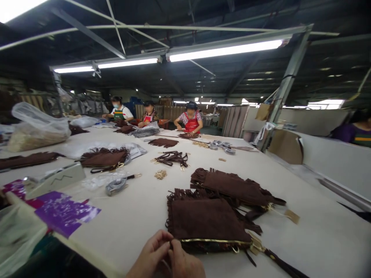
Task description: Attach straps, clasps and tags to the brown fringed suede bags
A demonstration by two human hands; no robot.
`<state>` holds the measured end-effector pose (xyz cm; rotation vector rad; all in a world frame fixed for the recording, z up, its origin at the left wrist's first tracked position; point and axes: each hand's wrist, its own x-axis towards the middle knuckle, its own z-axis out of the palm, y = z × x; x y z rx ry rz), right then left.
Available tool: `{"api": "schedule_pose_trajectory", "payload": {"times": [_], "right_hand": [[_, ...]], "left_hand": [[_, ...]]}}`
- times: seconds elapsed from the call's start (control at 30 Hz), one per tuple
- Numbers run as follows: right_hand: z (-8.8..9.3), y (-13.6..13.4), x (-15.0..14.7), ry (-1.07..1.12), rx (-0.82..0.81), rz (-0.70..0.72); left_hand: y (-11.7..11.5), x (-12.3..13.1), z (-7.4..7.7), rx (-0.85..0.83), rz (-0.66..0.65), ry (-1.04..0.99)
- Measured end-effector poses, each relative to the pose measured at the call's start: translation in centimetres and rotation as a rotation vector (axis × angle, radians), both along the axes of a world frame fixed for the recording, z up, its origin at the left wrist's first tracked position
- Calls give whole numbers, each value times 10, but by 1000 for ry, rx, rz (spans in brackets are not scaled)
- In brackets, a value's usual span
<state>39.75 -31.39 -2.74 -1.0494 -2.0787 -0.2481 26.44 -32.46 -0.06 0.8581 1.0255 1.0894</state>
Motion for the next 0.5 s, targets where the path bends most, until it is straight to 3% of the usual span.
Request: {"api": "schedule_pose_trajectory", "payload": {"times": [0.13, 0.3, 0.5], "right_hand": [[14, -6, 5, 19, -213, 21], [12, -6, 16, 106, -377, 29], [18, -7, 20, -110, -236, 55]], "left_hand": [[-5, 5, 11, 110, 2, -48], [-3, 3, 9, 79, -15, -47], [-8, -7, 23, 157, -107, 355]]}}
